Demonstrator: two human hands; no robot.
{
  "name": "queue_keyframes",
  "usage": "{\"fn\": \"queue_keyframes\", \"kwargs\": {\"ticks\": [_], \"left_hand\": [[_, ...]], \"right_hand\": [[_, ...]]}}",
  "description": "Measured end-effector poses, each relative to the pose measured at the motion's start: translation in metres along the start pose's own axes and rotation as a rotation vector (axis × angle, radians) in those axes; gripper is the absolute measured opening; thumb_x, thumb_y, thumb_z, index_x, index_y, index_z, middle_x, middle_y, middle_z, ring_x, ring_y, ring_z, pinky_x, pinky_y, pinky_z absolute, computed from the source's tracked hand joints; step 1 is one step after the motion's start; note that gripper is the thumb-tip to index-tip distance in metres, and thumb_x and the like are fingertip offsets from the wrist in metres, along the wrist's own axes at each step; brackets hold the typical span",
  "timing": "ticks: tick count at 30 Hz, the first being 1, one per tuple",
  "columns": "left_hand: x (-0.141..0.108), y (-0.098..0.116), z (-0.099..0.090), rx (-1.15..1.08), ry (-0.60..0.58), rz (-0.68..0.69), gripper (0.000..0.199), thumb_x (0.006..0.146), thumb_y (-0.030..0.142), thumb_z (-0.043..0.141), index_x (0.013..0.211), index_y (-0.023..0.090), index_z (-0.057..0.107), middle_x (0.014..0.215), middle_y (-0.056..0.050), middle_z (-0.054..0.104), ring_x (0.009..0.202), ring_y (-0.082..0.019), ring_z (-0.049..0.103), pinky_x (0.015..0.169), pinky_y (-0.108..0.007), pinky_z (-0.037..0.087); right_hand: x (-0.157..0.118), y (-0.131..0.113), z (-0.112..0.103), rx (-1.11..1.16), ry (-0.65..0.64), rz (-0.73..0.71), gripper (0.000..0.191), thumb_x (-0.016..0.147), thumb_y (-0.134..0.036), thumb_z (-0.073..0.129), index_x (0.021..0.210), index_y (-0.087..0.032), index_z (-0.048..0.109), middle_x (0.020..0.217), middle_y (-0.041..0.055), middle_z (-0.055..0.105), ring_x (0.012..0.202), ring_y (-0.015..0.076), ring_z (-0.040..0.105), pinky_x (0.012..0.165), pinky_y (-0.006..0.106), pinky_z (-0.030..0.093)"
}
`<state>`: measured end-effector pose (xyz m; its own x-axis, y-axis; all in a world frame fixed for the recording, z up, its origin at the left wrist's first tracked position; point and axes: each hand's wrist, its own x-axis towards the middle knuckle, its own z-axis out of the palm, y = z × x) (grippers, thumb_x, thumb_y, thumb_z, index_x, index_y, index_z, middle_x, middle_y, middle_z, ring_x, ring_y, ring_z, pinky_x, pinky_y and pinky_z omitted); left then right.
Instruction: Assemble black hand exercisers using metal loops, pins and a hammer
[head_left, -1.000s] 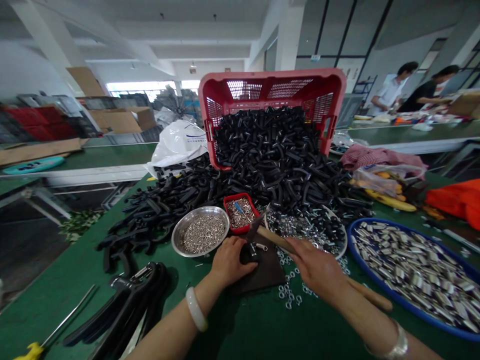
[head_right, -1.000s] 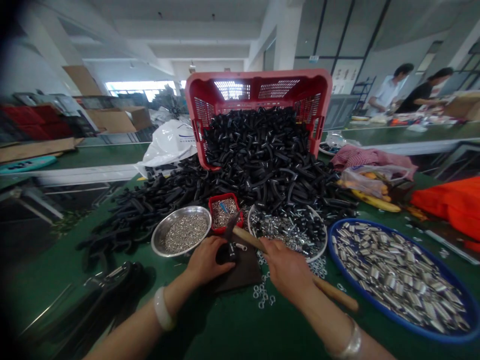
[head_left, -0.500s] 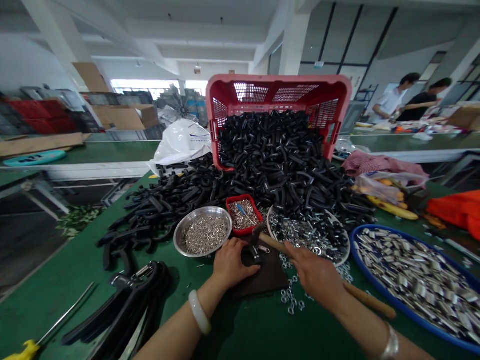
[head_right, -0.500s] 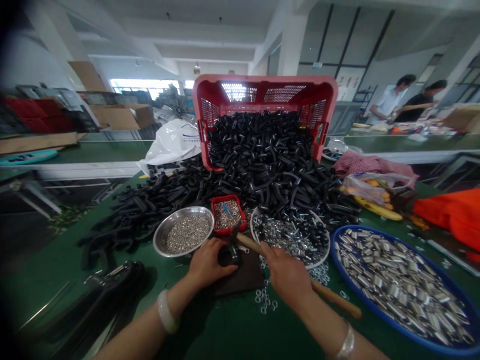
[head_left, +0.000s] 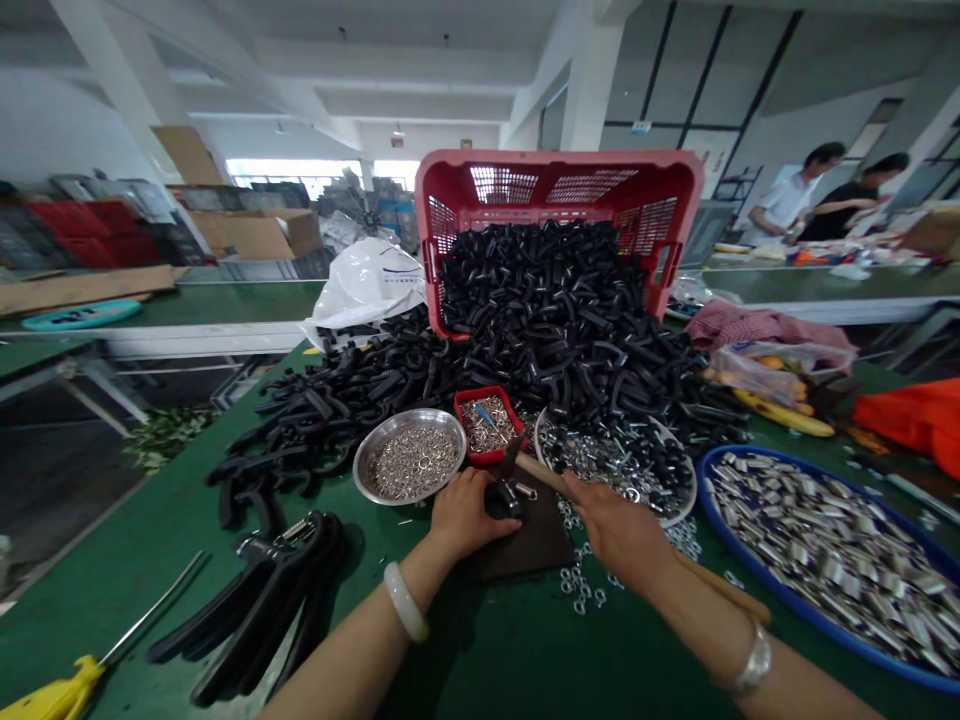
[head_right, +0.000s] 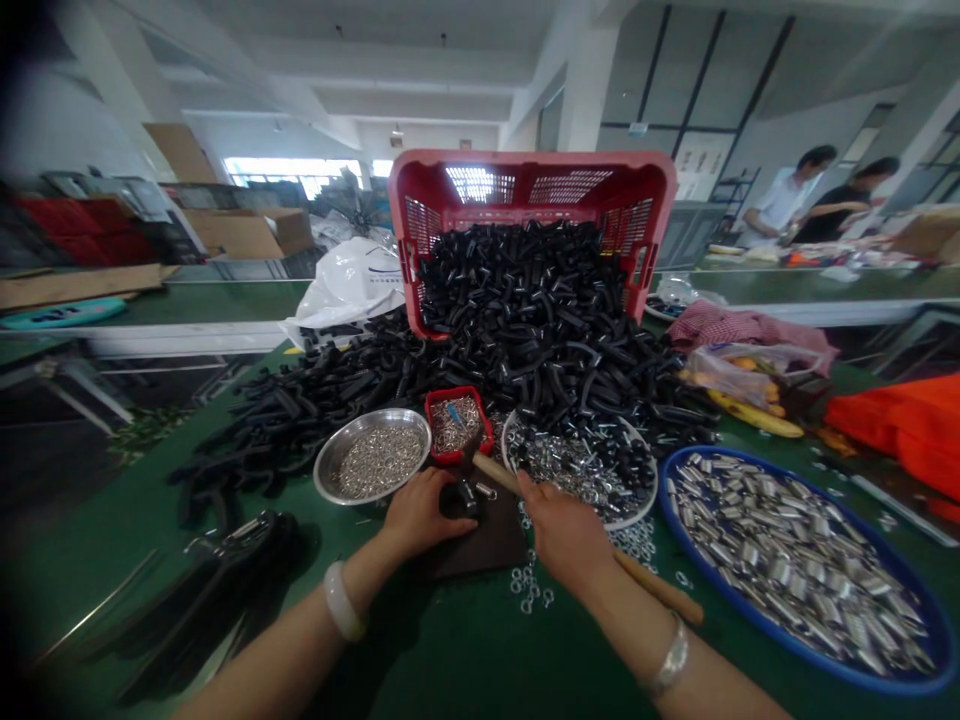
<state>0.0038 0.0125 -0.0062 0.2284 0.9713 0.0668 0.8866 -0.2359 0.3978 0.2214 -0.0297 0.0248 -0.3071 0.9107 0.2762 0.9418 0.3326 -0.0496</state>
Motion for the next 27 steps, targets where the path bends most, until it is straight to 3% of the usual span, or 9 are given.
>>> {"fn": "queue_keyframes", "kwargs": {"ticks": [4,10,12,15,16,18,21,24,27], "left_hand": [[-0.001,-0.001,0.000,0.005,0.008,0.018,0.063,0.053,0.061,0.062,0.100,0.021,0.053,0.102,-0.006,0.054,0.097,-0.024,0.050,0.083,-0.034,0.039],[-0.011,0.000,-0.001,-0.153,0.081,-0.026,0.062,0.058,0.055,0.061,0.106,0.019,0.046,0.101,-0.007,0.057,0.092,-0.023,0.054,0.080,-0.035,0.042],[-0.014,0.005,-0.004,-0.278,0.128,-0.062,0.063,0.058,0.054,0.063,0.106,0.019,0.043,0.098,-0.006,0.058,0.087,-0.021,0.056,0.078,-0.033,0.043],[-0.018,0.021,-0.009,-0.404,0.241,-0.064,0.065,0.054,0.054,0.066,0.104,0.019,0.042,0.100,-0.006,0.056,0.090,-0.020,0.055,0.079,-0.031,0.044],[-0.019,0.027,-0.010,-0.416,0.269,-0.056,0.066,0.054,0.055,0.066,0.104,0.019,0.042,0.102,-0.006,0.056,0.091,-0.020,0.055,0.079,-0.032,0.044],[-0.022,0.040,-0.011,-0.385,0.298,-0.029,0.065,0.057,0.053,0.066,0.106,0.018,0.041,0.102,-0.006,0.055,0.092,-0.021,0.055,0.079,-0.034,0.044],[-0.025,0.041,-0.017,-0.244,0.261,0.070,0.062,0.061,0.051,0.063,0.109,0.017,0.043,0.104,-0.008,0.055,0.095,-0.023,0.053,0.079,-0.036,0.044],[-0.020,0.002,-0.045,-0.079,0.205,0.045,0.047,0.067,0.054,0.055,0.099,0.019,0.052,0.101,-0.008,0.057,0.094,-0.024,0.053,0.079,-0.037,0.043],[0.001,-0.074,-0.091,-0.030,0.312,-0.394,0.030,0.076,0.044,0.048,0.093,0.021,0.056,0.100,-0.009,0.060,0.097,-0.026,0.053,0.082,-0.038,0.040]], "right_hand": [[0.005,0.016,-0.001,-0.008,-0.054,0.081,0.042,0.081,-0.021,0.037,0.122,-0.021,0.048,0.101,0.0096,0.063,0.078,0.0223,0.063,0.063,0.035,0.050],[-0.005,0.107,-0.006,0.036,-0.149,0.386,0.042,0.077,-0.036,0.043,0.111,-0.015,0.057,0.092,0.0128,0.066,0.077,0.0280,0.063,0.066,0.041,0.048],[-0.003,0.113,-0.007,0.021,-0.041,0.411,0.040,0.074,-0.037,0.047,0.102,-0.013,0.062,0.094,0.0165,0.065,0.084,0.0325,0.060,0.071,0.046,0.045],[0.011,0.069,-0.004,0.321,0.173,0.355,0.041,0.068,-0.043,0.055,0.097,-0.015,0.064,0.106,0.0155,0.060,0.099,0.0334,0.053,0.079,0.045,0.043],[0.017,0.043,-0.002,0.557,0.125,0.367,0.043,0.066,-0.047,0.057,0.097,-0.017,0.063,0.103,0.0125,0.062,0.095,0.0301,0.056,0.076,0.042,0.045],[0.029,-0.011,0.004,1.123,-0.148,0.457,0.046,0.069,-0.053,0.053,0.098,-0.019,0.061,0.088,0.0088,0.066,0.078,0.0237,0.061,0.061,0.034,0.049],[0.047,-0.065,0.020,1.688,-0.104,0.642,0.037,0.069,-0.049,0.057,0.089,-0.019,0.059,0.075,0.0031,0.065,0.062,0.0159,0.060,0.052,0.026,0.047],[0.060,-0.072,0.039,1.810,0.018,0.891,0.025,0.063,-0.039,0.065,0.077,-0.021,0.054,0.058,-0.0051,0.057,0.046,0.0088,0.050,0.039,0.018,0.038],[0.061,-0.063,0.052,1.770,-0.021,0.904,0.024,0.061,-0.034,0.068,0.076,-0.022,0.052,0.059,-0.0076,0.056,0.044,0.0064,0.047,0.037,0.015,0.035]]}}
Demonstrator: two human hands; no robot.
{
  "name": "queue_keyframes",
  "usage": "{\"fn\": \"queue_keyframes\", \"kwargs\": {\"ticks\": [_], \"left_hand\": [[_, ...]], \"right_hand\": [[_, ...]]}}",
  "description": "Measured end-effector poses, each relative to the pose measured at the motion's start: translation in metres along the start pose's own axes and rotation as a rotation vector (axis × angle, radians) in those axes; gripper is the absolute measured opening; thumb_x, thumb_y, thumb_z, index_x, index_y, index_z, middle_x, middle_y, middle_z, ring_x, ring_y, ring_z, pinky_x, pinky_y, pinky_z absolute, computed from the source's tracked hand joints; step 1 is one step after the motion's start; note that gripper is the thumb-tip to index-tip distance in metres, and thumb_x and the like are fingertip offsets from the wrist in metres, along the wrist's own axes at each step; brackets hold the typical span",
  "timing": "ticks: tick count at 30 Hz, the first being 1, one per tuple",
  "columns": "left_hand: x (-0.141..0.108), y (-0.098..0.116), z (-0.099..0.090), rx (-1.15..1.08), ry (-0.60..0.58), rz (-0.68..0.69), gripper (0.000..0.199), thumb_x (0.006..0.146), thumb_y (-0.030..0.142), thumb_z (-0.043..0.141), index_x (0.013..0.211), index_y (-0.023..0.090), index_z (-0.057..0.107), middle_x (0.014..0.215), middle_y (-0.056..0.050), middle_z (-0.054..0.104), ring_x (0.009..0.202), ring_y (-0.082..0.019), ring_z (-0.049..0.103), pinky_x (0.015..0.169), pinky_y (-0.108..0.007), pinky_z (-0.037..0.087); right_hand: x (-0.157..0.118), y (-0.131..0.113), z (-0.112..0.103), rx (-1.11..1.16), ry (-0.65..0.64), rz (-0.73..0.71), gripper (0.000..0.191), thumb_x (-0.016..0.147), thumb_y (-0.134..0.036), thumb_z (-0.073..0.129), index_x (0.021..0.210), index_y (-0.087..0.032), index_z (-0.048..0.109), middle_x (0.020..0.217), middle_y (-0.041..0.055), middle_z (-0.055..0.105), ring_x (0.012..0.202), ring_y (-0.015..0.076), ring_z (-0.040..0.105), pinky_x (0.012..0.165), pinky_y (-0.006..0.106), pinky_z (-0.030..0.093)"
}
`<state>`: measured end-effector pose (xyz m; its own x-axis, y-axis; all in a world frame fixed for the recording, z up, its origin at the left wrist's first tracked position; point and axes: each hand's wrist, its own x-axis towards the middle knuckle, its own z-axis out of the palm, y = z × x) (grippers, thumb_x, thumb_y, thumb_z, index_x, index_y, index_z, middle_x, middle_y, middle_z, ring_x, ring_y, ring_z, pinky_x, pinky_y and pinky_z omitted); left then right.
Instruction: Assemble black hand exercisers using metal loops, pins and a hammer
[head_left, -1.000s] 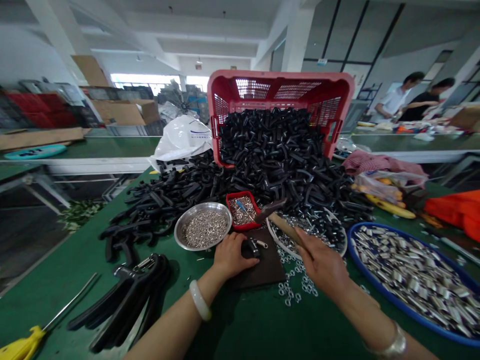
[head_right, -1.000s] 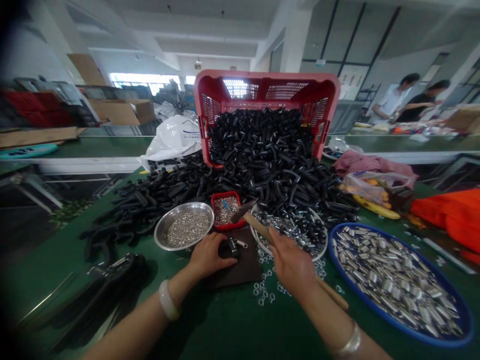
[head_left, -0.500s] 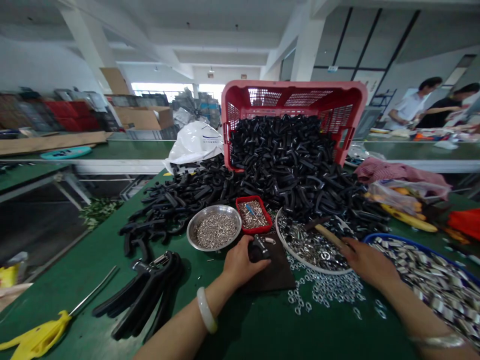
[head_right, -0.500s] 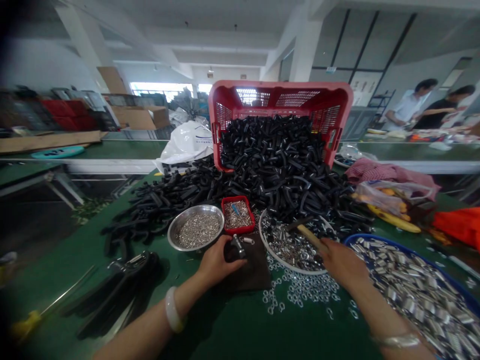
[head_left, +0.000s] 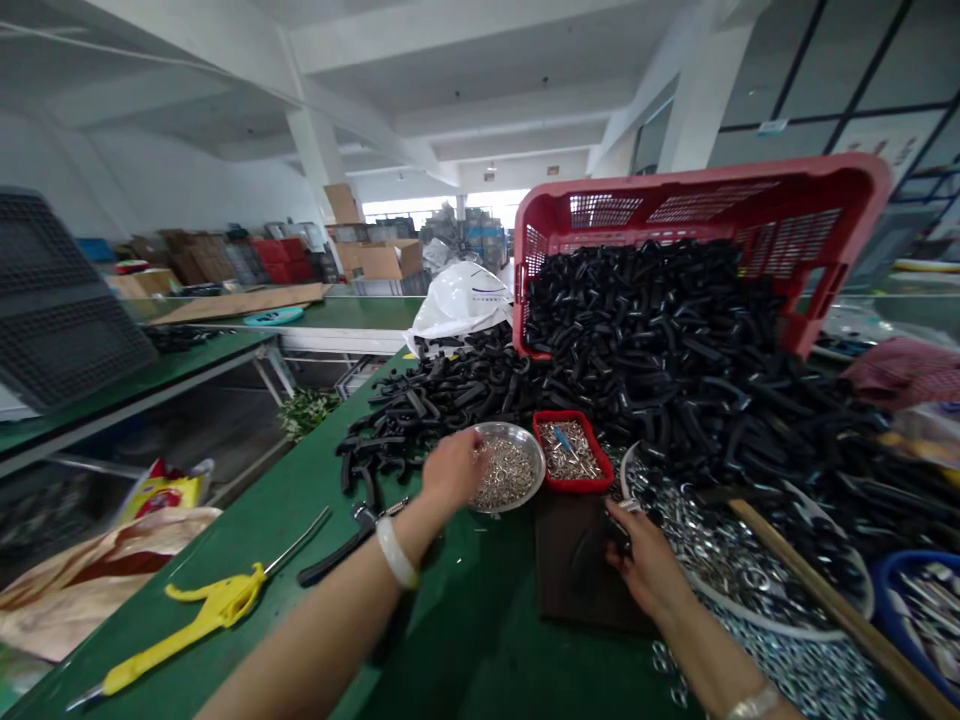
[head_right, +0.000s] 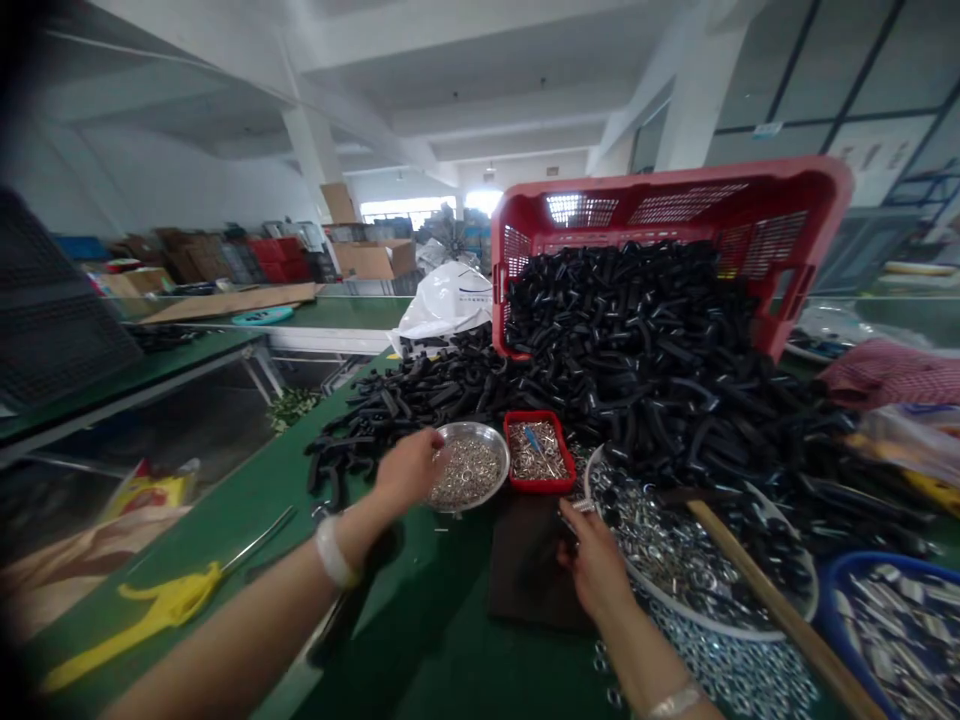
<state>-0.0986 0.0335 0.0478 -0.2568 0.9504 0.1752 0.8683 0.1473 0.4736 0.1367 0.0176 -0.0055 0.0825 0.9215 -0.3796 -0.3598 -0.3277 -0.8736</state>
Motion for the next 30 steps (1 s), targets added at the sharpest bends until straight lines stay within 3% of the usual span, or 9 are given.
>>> {"fn": "queue_keyframes", "kwargs": {"ticks": [2,6,11,15,19,22,25,27,30], "left_hand": [[0.045,-0.041,-0.020,-0.030,0.044,-0.242,0.036,0.073,0.039,0.054,0.103,0.018,0.053,0.108,-0.013,0.058,0.103,-0.029,0.051,0.086,-0.041,0.037],[0.107,-0.091,-0.032,-0.090,0.098,-0.377,0.053,0.071,0.039,0.057,0.115,0.013,0.046,0.116,-0.022,0.052,0.111,-0.035,0.045,0.089,-0.046,0.033],[0.138,-0.097,-0.019,-0.299,0.131,-0.426,0.063,0.061,0.034,0.068,0.115,0.011,0.043,0.117,-0.023,0.050,0.111,-0.036,0.045,0.088,-0.045,0.036],[0.146,-0.093,-0.017,-0.554,0.055,-0.439,0.063,0.062,0.022,0.068,0.115,0.012,0.037,0.101,-0.017,0.059,0.089,-0.026,0.059,0.073,-0.037,0.048],[0.127,-0.084,-0.024,-0.810,-0.099,-0.385,0.067,0.061,0.010,0.066,0.117,0.022,0.031,0.086,-0.004,0.061,0.072,-0.016,0.063,0.066,-0.031,0.051],[0.094,-0.063,-0.027,-1.175,-0.340,-0.291,0.070,0.059,0.005,0.063,0.115,0.028,0.029,0.080,0.001,0.058,0.074,-0.018,0.064,0.066,-0.035,0.052],[0.055,-0.029,-0.023,-1.479,-0.606,-0.248,0.044,0.066,0.017,0.059,0.106,0.024,0.040,0.086,-0.004,0.059,0.076,-0.021,0.063,0.057,-0.032,0.053],[0.029,-0.002,-0.014,-1.557,-0.719,-0.345,0.028,0.074,0.033,0.053,0.096,0.019,0.046,0.087,-0.007,0.060,0.065,-0.018,0.062,0.044,-0.024,0.048],[-0.004,0.033,0.008,-1.511,-0.737,-0.513,0.026,0.079,0.040,0.049,0.089,0.016,0.049,0.074,-0.005,0.060,0.049,-0.009,0.055,0.037,-0.016,0.042]], "right_hand": [[0.001,0.003,-0.003,-0.083,-0.073,-0.023,0.025,0.062,-0.035,0.068,0.078,-0.022,0.053,0.063,-0.0065,0.057,0.046,0.0064,0.048,0.037,0.015,0.035],[-0.003,0.007,-0.001,-0.168,-0.143,-0.064,0.028,0.065,-0.040,0.065,0.080,-0.019,0.054,0.062,-0.0046,0.055,0.046,0.0061,0.046,0.035,0.015,0.032],[0.001,0.013,-0.005,-0.215,-0.131,-0.119,0.030,0.067,-0.045,0.062,0.077,-0.018,0.052,0.061,-0.0041,0.053,0.045,0.0063,0.045,0.035,0.017,0.034],[0.005,0.016,-0.008,-0.246,-0.141,-0.132,0.030,0.068,-0.045,0.061,0.075,-0.018,0.051,0.060,-0.0050,0.050,0.044,0.0058,0.045,0.034,0.017,0.033],[0.007,0.016,-0.008,-0.245,-0.164,-0.112,0.028,0.069,-0.042,0.061,0.079,-0.018,0.051,0.063,-0.0047,0.052,0.045,0.0060,0.047,0.035,0.017,0.035],[0.007,0.016,-0.005,-0.245,-0.161,-0.106,0.027,0.069,-0.041,0.060,0.080,-0.019,0.050,0.062,-0.0047,0.053,0.044,0.0066,0.048,0.034,0.016,0.035],[0.002,0.011,-0.001,-0.223,-0.146,-0.142,0.025,0.068,-0.039,0.061,0.078,-0.018,0.050,0.060,-0.0049,0.053,0.042,0.0061,0.045,0.031,0.015,0.031],[-0.005,0.003,0.002,-0.171,-0.123,-0.173,0.025,0.068,-0.039,0.060,0.079,-0.018,0.051,0.059,-0.0051,0.052,0.041,0.0058,0.044,0.030,0.014,0.028],[-0.017,-0.014,0.003,-0.094,-0.105,-0.211,0.027,0.069,-0.040,0.060,0.083,-0.019,0.052,0.061,-0.0050,0.054,0.042,0.0057,0.044,0.031,0.014,0.027]]}}
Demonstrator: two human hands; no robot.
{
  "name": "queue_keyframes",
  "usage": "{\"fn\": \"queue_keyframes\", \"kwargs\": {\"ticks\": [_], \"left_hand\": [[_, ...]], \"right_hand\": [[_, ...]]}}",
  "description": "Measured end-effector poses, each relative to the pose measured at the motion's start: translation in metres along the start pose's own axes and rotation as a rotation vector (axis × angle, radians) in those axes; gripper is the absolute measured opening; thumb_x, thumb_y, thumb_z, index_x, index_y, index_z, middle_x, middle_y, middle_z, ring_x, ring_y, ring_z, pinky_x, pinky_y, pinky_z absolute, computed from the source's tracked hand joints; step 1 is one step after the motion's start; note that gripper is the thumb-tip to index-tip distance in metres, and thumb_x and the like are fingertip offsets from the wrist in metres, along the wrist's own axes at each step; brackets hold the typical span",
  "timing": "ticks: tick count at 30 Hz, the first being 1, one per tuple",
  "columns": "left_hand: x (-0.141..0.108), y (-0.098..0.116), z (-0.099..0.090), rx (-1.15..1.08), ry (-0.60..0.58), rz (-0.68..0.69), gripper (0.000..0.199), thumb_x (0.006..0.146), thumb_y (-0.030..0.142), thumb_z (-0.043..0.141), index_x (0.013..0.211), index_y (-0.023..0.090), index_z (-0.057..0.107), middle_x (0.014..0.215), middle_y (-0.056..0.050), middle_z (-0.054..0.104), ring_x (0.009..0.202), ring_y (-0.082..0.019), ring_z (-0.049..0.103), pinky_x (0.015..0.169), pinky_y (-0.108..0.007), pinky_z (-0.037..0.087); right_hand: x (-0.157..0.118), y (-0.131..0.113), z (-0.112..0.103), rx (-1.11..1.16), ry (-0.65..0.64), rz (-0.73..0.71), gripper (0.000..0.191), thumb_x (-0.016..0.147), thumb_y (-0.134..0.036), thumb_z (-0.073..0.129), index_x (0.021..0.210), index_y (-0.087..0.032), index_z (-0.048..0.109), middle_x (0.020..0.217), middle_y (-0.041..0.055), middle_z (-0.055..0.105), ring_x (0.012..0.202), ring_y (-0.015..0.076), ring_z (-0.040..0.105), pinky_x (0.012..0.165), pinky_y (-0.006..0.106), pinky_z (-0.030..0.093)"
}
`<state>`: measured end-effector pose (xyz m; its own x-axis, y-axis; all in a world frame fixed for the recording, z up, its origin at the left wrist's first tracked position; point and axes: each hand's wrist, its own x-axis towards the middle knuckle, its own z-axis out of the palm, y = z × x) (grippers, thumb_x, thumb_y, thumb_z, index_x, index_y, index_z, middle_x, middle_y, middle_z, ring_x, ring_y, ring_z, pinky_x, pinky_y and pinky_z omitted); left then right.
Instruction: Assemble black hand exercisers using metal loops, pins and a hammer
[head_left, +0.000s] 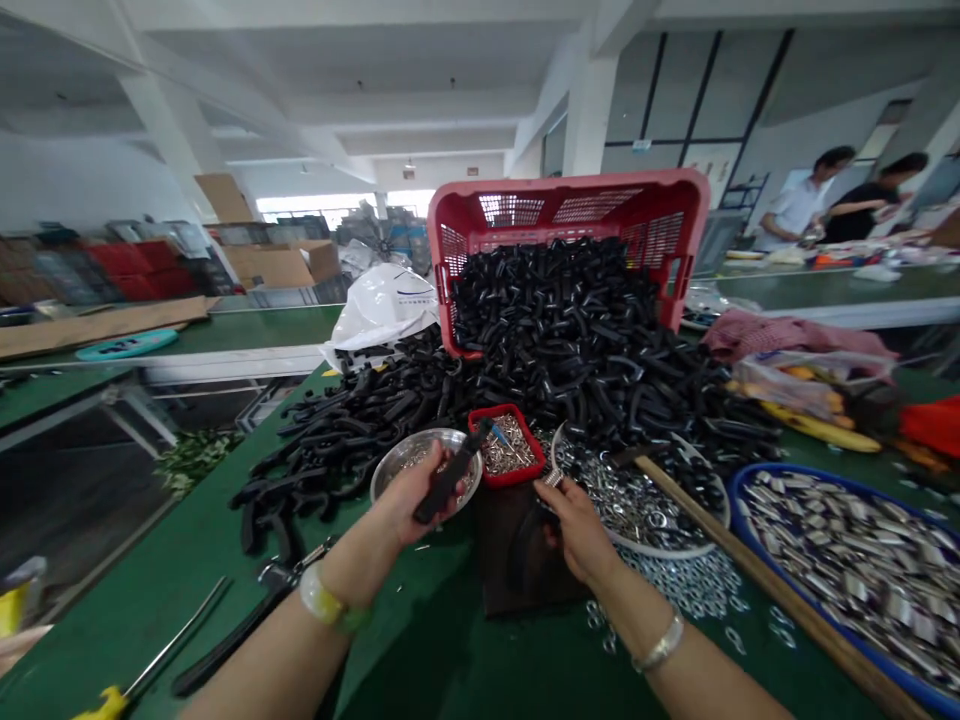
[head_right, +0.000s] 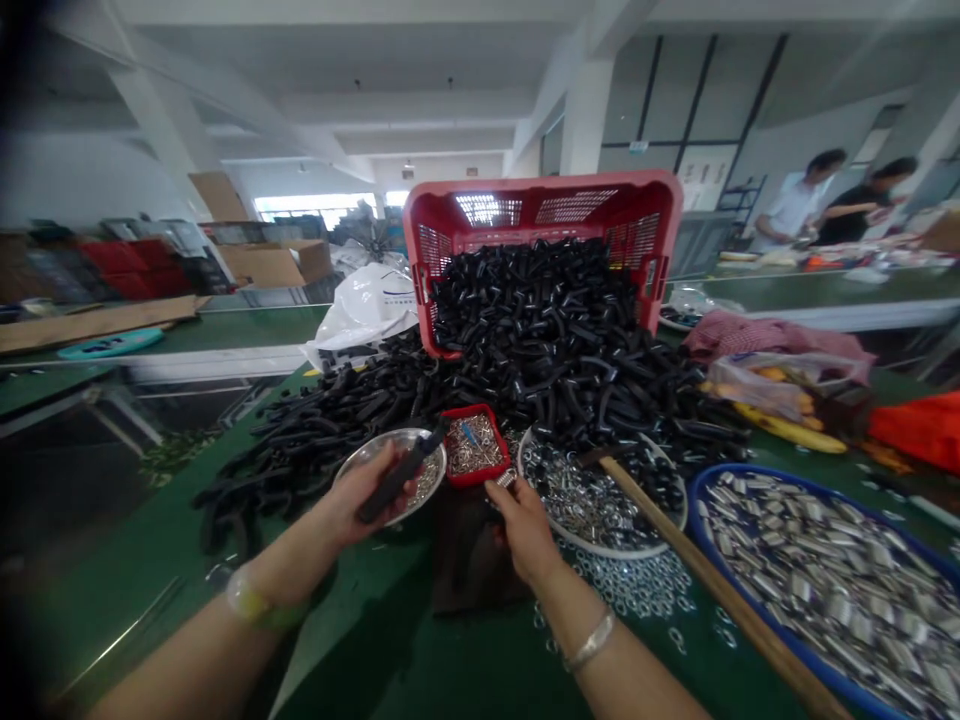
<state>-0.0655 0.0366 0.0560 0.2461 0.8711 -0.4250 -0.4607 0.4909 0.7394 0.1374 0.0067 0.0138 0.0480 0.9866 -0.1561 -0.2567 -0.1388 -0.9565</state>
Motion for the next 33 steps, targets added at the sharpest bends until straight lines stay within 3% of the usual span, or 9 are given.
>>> {"fn": "queue_keyframes", "kwargs": {"ticks": [3,7,9,11,14,17,22,28,33], "left_hand": [[0.004,-0.033,0.024,0.029,-0.049,-0.034,0.024,0.075,0.031,0.059,0.090,0.016,0.050,0.063,0.000,0.056,0.047,-0.006,0.053,0.041,-0.014,0.042],[0.007,-0.057,0.041,0.086,-0.186,0.047,0.038,0.064,0.015,0.068,0.098,0.017,0.051,0.073,-0.001,0.061,0.058,-0.009,0.059,0.056,-0.019,0.048],[0.007,-0.063,0.047,0.098,-0.246,0.053,0.039,0.064,0.019,0.069,0.099,0.017,0.053,0.077,-0.003,0.063,0.062,-0.012,0.060,0.059,-0.021,0.048],[0.007,-0.065,0.053,0.079,-0.266,0.004,0.036,0.069,0.039,0.063,0.094,0.015,0.055,0.072,-0.005,0.063,0.061,-0.014,0.060,0.056,-0.023,0.047],[0.009,-0.067,0.061,0.063,-0.135,-0.037,0.050,0.074,0.059,0.044,0.085,0.013,0.058,0.064,-0.006,0.063,0.056,-0.015,0.059,0.051,-0.025,0.046],[0.012,-0.067,0.066,0.060,-0.045,0.031,0.039,0.076,0.049,0.050,0.088,0.013,0.058,0.062,-0.005,0.062,0.055,-0.015,0.058,0.053,-0.025,0.046],[0.019,-0.066,0.068,0.112,-0.041,0.115,0.034,0.073,0.046,0.053,0.076,0.012,0.058,0.056,-0.002,0.059,0.051,-0.013,0.055,0.053,-0.024,0.044],[0.023,-0.068,0.070,0.336,0.073,0.402,0.030,0.075,0.041,0.052,0.093,0.018,0.060,0.093,-0.005,0.065,0.091,-0.020,0.057,0.081,-0.030,0.043],[0.021,-0.062,0.076,0.603,0.147,0.566,0.037,0.077,0.045,0.048,0.102,0.019,0.055,0.109,-0.007,0.059,0.108,-0.022,0.048,0.088,-0.029,0.039]], "right_hand": [[-0.009,-0.016,-0.004,0.024,-0.033,-0.085,0.029,0.068,-0.041,0.061,0.086,-0.019,0.054,0.070,-0.0027,0.060,0.048,0.0078,0.050,0.037,0.017,0.034],[-0.014,-0.026,-0.013,0.001,-0.075,-0.204,0.027,0.069,-0.039,0.062,0.085,-0.019,0.055,0.075,-0.0014,0.062,0.065,0.0129,0.057,0.052,0.021,0.044],[-0.014,-0.026,-0.015,-0.036,-0.078,-0.223,0.027,0.069,-0.040,0.062,0.084,-0.019,0.054,0.074,-0.0019,0.061,0.064,0.0126,0.056,0.048,0.020,0.042],[-0.010,-0.024,-0.015,-0.068,-0.080,-0.223,0.028,0.070,-0.042,0.060,0.084,-0.019,0.053,0.070,-0.0025,0.060,0.056,0.0112,0.053,0.042,0.019,0.039],[-0.004,-0.021,-0.014,-0.102,-0.074,-0.202,0.030,0.070,-0.045,0.058,0.083,-0.018,0.052,0.063,-0.0038,0.055,0.043,0.0082,0.046,0.035,0.019,0.035],[0.001,-0.020,-0.014,-0.138,-0.055,-0.227,0.030,0.072,-0.046,0.056,0.080,-0.018,0.050,0.060,-0.0045,0.052,0.040,0.0072,0.043,0.033,0.019,0.034],[-0.003,-0.027,-0.014,-0.243,-0.040,-0.311,0.026,0.074,-0.045,0.053,0.081,-0.021,0.048,0.061,-0.0039,0.053,0.042,0.0094,0.046,0.037,0.021,0.036],[-0.003,-0.037,-0.013,-0.611,0.080,-0.540,0.018,0.077,-0.038,0.050,0.076,-0.020,0.051,0.068,0.0020,0.059,0.063,0.0163,0.054,0.058,0.027,0.040],[0.004,-0.036,-0.015,-0.819,0.083,-0.601,0.016,0.079,-0.035,0.046,0.075,-0.019,0.048,0.068,0.0039,0.059,0.061,0.0159,0.053,0.057,0.026,0.038]]}}
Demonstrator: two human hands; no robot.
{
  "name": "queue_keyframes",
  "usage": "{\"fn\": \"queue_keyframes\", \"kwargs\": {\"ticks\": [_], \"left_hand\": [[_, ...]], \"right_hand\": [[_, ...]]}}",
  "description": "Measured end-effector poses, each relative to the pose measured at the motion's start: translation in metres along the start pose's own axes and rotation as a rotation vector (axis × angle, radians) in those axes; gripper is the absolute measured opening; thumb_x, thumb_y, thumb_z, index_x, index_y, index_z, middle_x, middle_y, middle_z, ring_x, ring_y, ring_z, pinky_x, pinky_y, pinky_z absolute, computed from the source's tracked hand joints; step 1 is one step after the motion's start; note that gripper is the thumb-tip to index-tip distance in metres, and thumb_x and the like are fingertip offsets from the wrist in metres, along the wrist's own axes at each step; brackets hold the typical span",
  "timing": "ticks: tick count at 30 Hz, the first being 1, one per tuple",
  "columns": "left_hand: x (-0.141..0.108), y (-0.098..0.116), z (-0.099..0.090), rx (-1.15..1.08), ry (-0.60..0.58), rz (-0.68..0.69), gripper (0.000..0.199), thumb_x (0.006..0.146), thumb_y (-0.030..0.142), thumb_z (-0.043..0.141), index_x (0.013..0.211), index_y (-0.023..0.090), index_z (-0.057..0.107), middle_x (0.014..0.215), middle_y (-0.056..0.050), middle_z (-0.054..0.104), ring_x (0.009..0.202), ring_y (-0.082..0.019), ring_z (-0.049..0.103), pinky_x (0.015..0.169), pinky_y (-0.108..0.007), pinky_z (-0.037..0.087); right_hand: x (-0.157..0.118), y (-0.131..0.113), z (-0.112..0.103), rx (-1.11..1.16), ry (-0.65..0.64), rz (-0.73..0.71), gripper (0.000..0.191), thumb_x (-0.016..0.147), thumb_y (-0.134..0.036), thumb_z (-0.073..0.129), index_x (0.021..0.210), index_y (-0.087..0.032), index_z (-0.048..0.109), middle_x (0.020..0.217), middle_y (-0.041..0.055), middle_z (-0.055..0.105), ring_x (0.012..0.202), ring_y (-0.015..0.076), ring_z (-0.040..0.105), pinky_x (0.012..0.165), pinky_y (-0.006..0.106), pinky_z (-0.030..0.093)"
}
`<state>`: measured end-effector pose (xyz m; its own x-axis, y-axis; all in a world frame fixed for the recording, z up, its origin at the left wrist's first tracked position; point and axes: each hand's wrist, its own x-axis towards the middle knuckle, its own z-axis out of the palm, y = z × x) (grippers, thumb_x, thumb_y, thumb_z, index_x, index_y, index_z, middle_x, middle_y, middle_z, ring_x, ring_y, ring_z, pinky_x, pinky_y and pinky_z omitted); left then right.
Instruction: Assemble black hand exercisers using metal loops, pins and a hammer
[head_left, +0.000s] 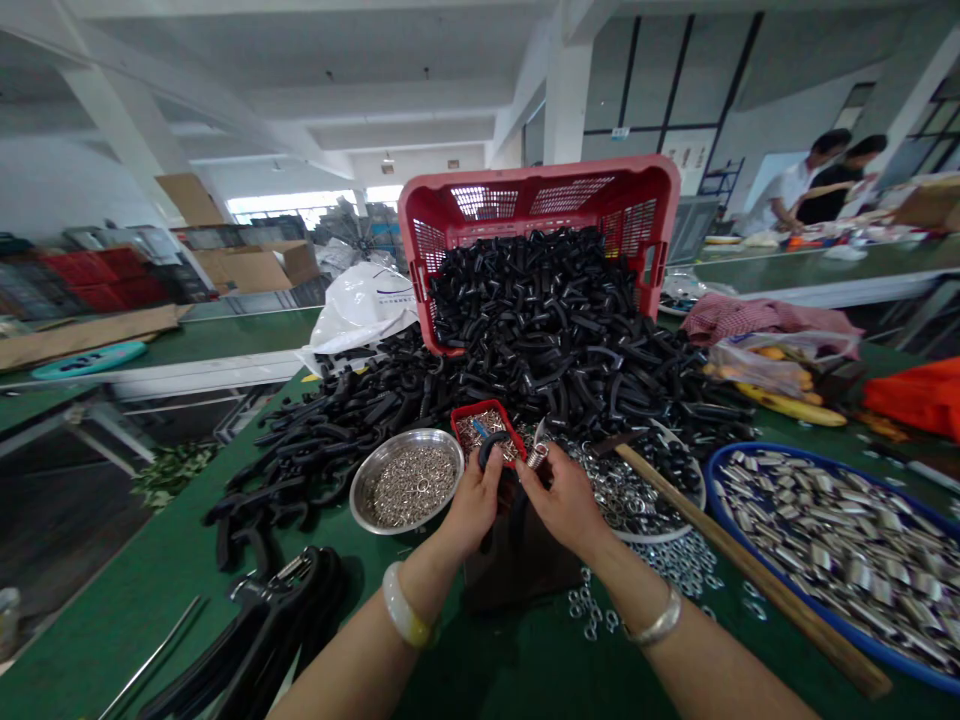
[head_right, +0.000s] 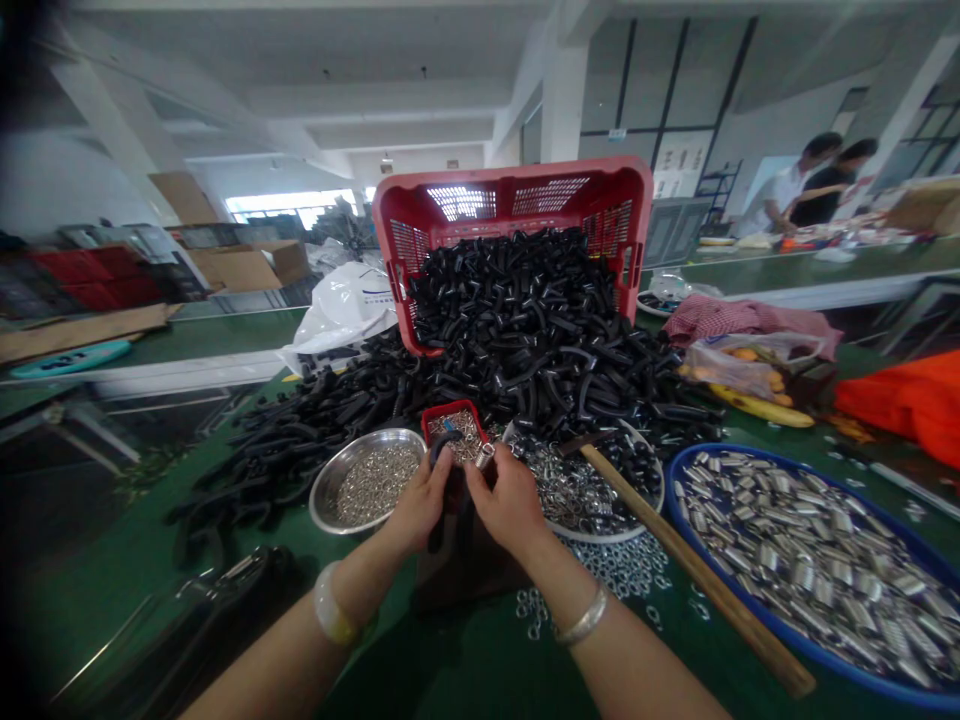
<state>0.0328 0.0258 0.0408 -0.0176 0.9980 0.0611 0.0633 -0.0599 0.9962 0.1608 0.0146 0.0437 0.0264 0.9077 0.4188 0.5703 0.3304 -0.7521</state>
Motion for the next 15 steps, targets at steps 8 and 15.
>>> {"fn": "queue_keyframes", "kwargs": {"ticks": [8,15], "left_hand": [[0.001,-0.002,0.003,0.080,-0.075,0.099,0.043,0.084,0.046,0.033,0.106,0.016,0.055,0.110,-0.008,0.058,0.109,-0.020,0.047,0.095,-0.029,0.034],[0.001,0.000,0.003,0.049,-0.118,0.067,0.040,0.084,0.043,0.034,0.093,0.015,0.062,0.098,-0.008,0.063,0.102,-0.020,0.052,0.091,-0.030,0.036]], "right_hand": [[0.011,0.001,-0.006,-0.032,-0.193,-0.116,0.024,0.083,-0.036,0.041,0.090,-0.018,0.055,0.084,0.0076,0.064,0.075,0.0190,0.057,0.067,0.028,0.040],[0.008,0.007,-0.003,-0.283,-0.293,0.014,0.039,0.085,-0.047,0.031,0.086,-0.016,0.056,0.080,0.0108,0.065,0.075,0.0211,0.059,0.063,0.028,0.038]]}}
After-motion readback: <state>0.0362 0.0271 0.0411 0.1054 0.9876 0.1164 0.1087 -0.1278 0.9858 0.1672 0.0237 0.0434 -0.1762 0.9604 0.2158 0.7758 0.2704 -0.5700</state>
